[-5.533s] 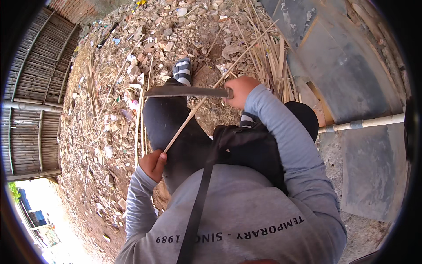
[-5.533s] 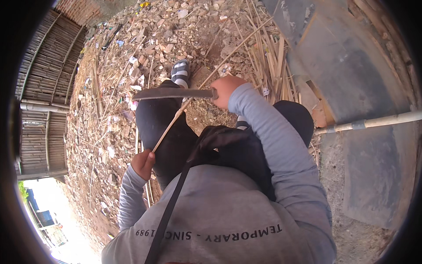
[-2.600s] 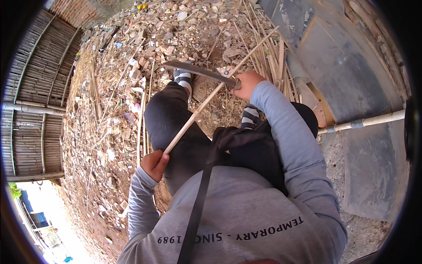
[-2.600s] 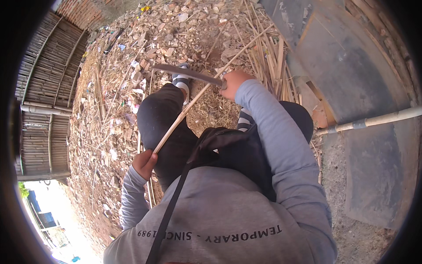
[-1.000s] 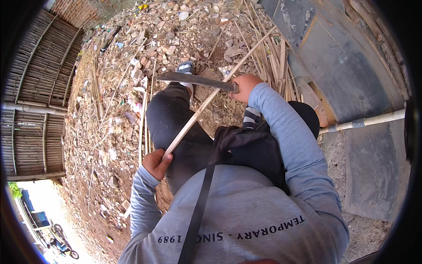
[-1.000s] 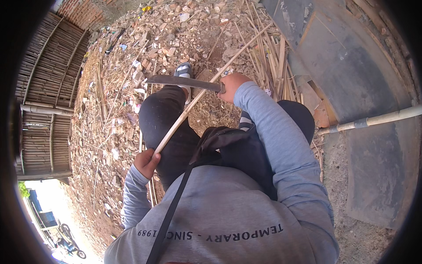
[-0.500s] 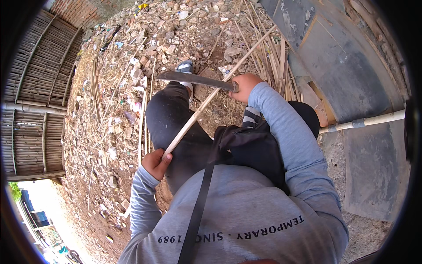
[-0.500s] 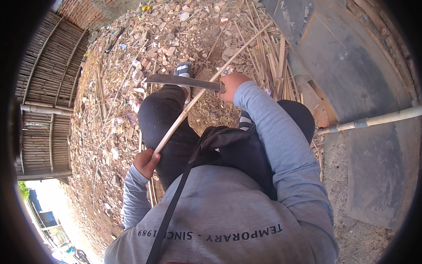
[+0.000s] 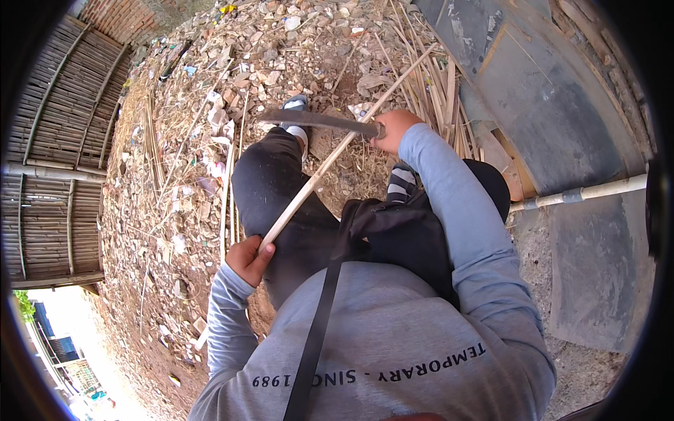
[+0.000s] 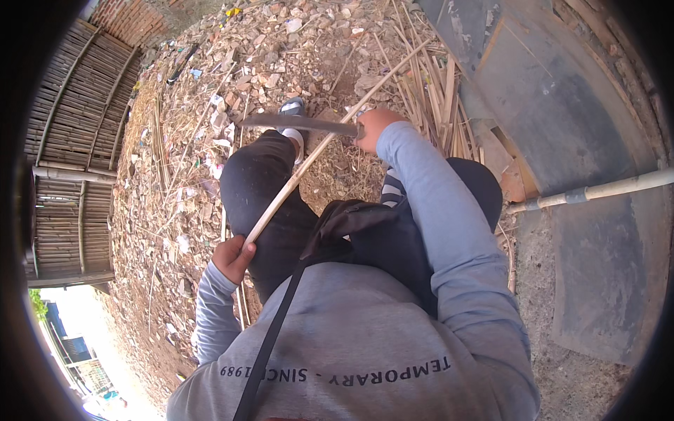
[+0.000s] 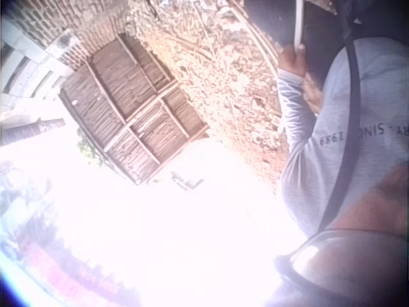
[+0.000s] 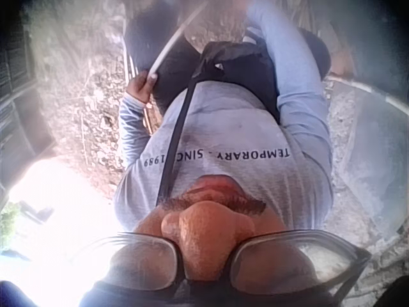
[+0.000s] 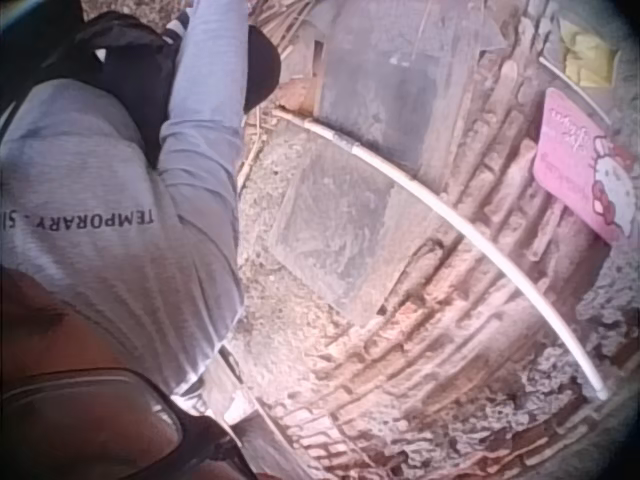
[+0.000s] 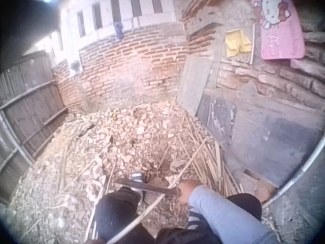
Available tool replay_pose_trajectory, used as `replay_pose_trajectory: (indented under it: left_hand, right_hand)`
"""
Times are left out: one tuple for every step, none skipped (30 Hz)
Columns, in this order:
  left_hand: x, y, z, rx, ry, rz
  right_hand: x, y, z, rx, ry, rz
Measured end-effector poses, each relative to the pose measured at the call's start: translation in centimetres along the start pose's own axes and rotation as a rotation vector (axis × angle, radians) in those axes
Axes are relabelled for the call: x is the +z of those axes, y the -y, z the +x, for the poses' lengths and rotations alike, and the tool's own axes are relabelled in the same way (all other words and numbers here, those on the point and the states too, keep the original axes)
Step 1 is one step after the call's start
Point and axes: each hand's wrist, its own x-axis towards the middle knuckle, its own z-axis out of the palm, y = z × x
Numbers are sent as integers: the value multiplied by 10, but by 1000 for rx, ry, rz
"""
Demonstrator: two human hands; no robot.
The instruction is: The person strips a long, thin piece of bamboo using a knife while sitting on the ground.
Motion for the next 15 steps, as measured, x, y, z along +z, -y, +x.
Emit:
replay_pose_trajectory:
  left_hand:
    - [0, -1, 0, 0, 4, 5]
    - [-1, -2, 0, -1, 3, 5]
    - [-1, -3, 1, -1, 2, 6]
    - [-1, -4, 1, 0, 2, 7]
    - [-1, -2, 1, 7, -3, 2]
    - [-1, 2, -1, 13, -8, -3]
    - [-1, 5, -1, 20, -12, -9]
    - [-2, 8, 0, 3, 4, -74]
    - [-2, 10, 0, -14, 19, -139]
    - [-2, 14, 0, -33, 34, -205]
    - [-3, 19, 3, -32, 94, -299]
    - [-3, 20, 5, -42, 106, -328]
    - [-3, 20, 6, -52, 120, -357]
    - [-2, 22, 6, -65, 126, -390]
    - [-1, 26, 6, -56, 117, -401]
  right_hand:
    - [1, -6, 2, 42, -21, -11]
    - [1, -8, 2, 75, -61, -1]
    - [2, -10, 2, 108, -102, 9]
    - [2, -12, 3, 143, -142, 19]
    - [0, -6, 1, 113, -144, -18]
    - [2, 1, -3, 83, -146, -55]
    - [0, 7, -6, 53, -147, -92]
    - [-2, 8, -8, 59, -90, -64]
    - [-5, 9, -11, 64, -34, -36]
    - [-7, 9, -12, 68, 24, -8]
    - [-11, -2, -10, 85, 92, 133]
    - [-10, -16, -5, 129, 37, 195]
    - [-3, -30, 1, 173, -18, 257]
    - [-6, -27, 3, 210, -70, 317]
    - [-6, -23, 1, 171, -123, 290]
